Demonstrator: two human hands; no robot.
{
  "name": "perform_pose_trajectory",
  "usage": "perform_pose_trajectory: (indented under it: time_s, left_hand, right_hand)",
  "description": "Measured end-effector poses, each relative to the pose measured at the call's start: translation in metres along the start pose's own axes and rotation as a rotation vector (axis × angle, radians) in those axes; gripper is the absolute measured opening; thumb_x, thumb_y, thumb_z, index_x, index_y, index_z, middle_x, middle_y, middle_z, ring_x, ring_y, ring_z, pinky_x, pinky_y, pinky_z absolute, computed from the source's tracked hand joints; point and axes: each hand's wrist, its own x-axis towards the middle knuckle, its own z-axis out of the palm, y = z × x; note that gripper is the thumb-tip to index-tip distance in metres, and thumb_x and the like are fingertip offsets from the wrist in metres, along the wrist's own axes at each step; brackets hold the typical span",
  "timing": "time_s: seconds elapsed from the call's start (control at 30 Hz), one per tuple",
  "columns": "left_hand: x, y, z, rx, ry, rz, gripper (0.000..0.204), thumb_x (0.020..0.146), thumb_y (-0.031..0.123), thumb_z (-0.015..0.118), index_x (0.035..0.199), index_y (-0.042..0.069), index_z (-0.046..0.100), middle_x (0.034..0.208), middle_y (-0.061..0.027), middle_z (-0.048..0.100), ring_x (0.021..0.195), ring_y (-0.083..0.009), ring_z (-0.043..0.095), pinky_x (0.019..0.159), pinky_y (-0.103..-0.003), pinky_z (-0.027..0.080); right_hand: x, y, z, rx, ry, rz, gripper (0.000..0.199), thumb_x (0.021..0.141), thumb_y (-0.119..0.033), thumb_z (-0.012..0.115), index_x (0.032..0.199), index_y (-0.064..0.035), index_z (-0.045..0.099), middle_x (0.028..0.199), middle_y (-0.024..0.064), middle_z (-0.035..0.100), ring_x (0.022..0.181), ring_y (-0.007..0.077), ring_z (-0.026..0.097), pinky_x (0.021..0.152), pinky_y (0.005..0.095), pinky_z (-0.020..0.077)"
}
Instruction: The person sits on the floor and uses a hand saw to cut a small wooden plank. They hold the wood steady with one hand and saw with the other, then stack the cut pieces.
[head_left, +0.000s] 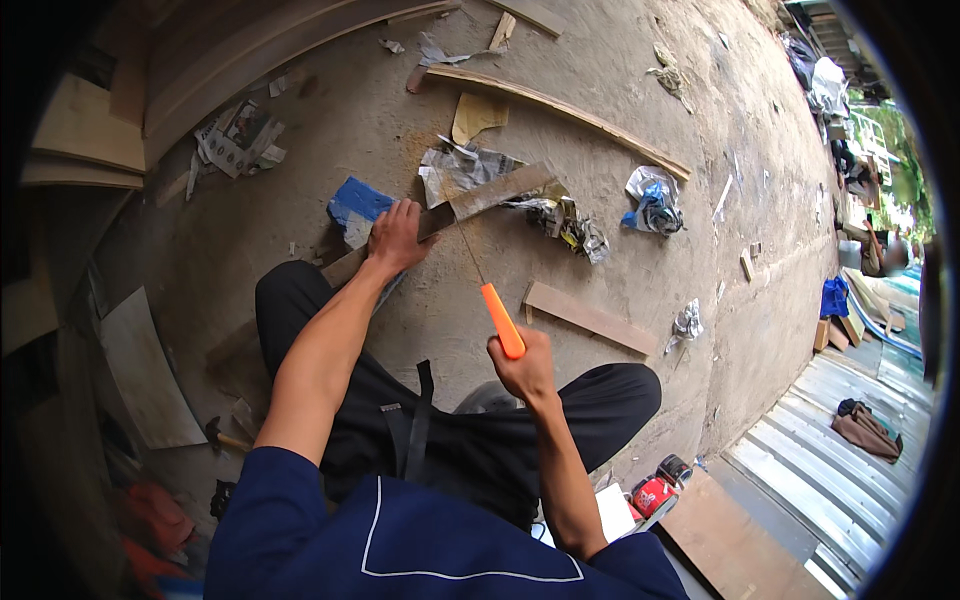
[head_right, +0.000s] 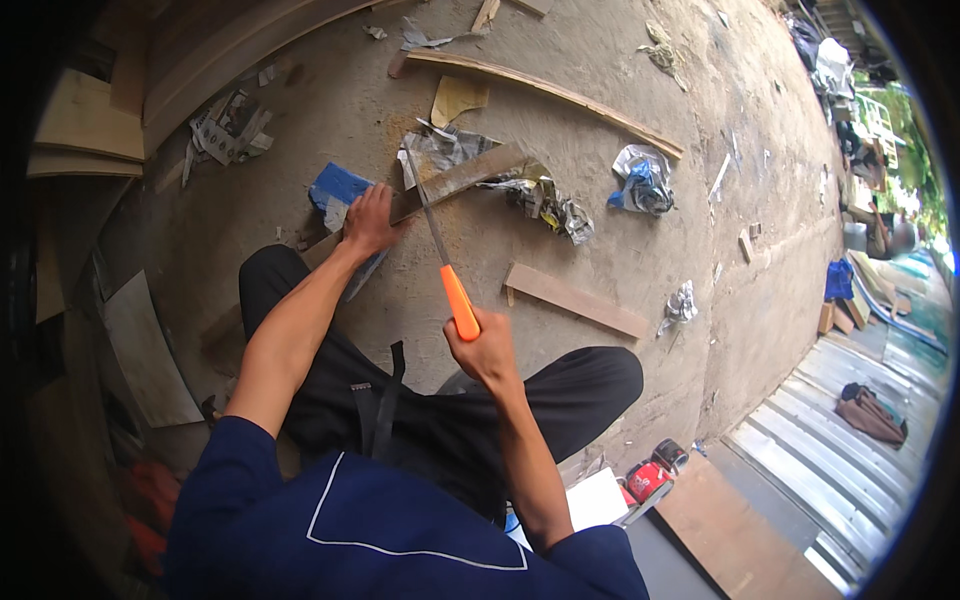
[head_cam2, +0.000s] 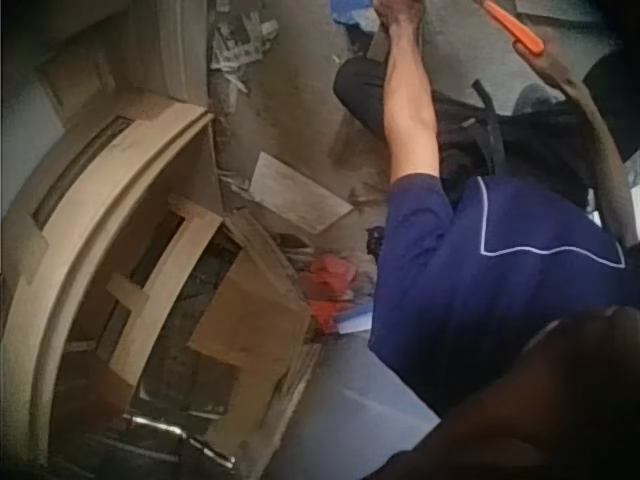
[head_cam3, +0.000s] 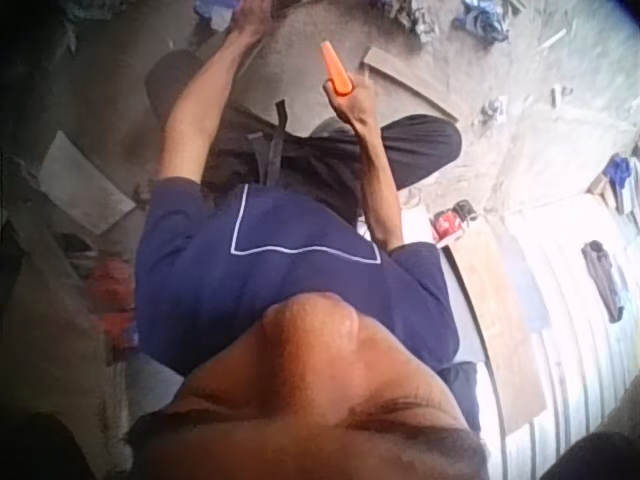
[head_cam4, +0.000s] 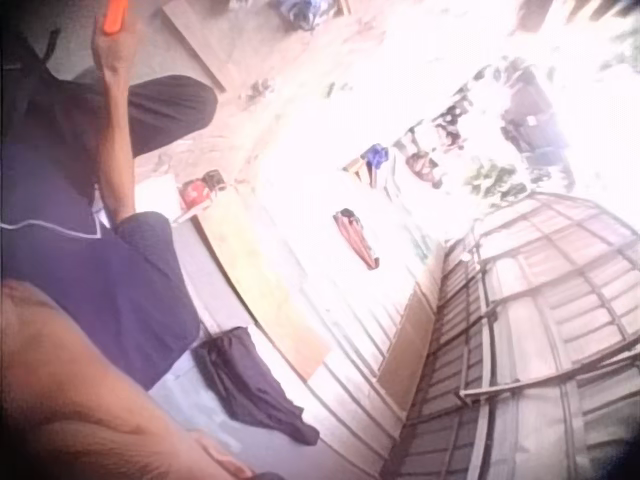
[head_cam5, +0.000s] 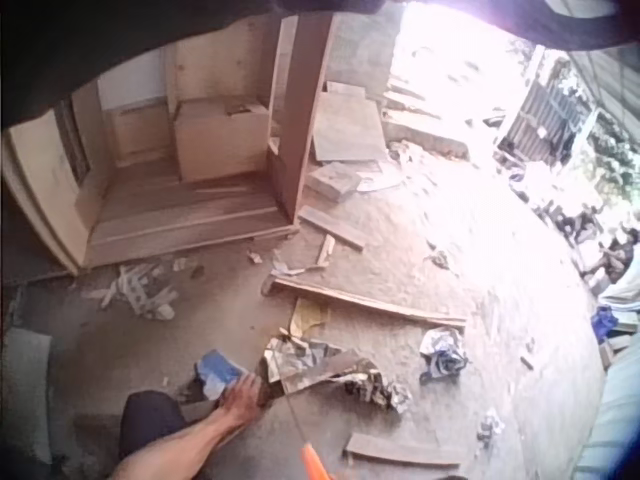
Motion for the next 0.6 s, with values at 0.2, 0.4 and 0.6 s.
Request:
perform_pose_trajectory:
  time_s: [0.2, 0.4, 0.6]
  left_hand:
    - [0.001, 0.002, -0.001, -0.015, 0.016, 0.0, 0.048, 0.074, 0.034, 0.075, 0.101, 0.004, 0.051, 0.1, -0.0122, 0.052, 0.102, -0.0308, 0.052, 0.085, -0.042, 0.042]
    - [0.004, 0.003, -0.003, 0.029, -0.014, -0.021, 0.048, 0.073, 0.034, 0.075, 0.1, 0.004, 0.051, 0.101, -0.0122, 0.053, 0.102, -0.0307, 0.052, 0.084, -0.041, 0.043]
    - [0.008, 0.004, 0.008, -0.026, 0.058, 0.013, 0.048, 0.071, 0.033, 0.077, 0.099, 0.003, 0.051, 0.099, -0.0127, 0.054, 0.1, -0.0318, 0.053, 0.082, -0.042, 0.044]
  right_hand:
    - [-0.001, -0.002, -0.008, -0.014, 0.001, 0.007, 0.017, 0.073, -0.013, 0.064, 0.07, 0.0031, 0.059, 0.058, 0.0188, 0.055, 0.05, 0.0281, 0.057, 0.053, 0.0344, 0.0451]
    - [-0.012, -0.003, -0.014, 0.025, -0.001, 0.006, 0.018, 0.073, -0.015, 0.065, 0.071, 0.0017, 0.06, 0.062, 0.0197, 0.058, 0.056, 0.0334, 0.06, 0.055, 0.0371, 0.0469]
    - [0.051, 0.01, 0.02, -0.037, 0.033, -0.05, 0.024, 0.074, -0.022, 0.067, 0.072, 0.0021, 0.061, 0.064, 0.0224, 0.058, 0.063, 0.0393, 0.062, 0.058, 0.0416, 0.0481]
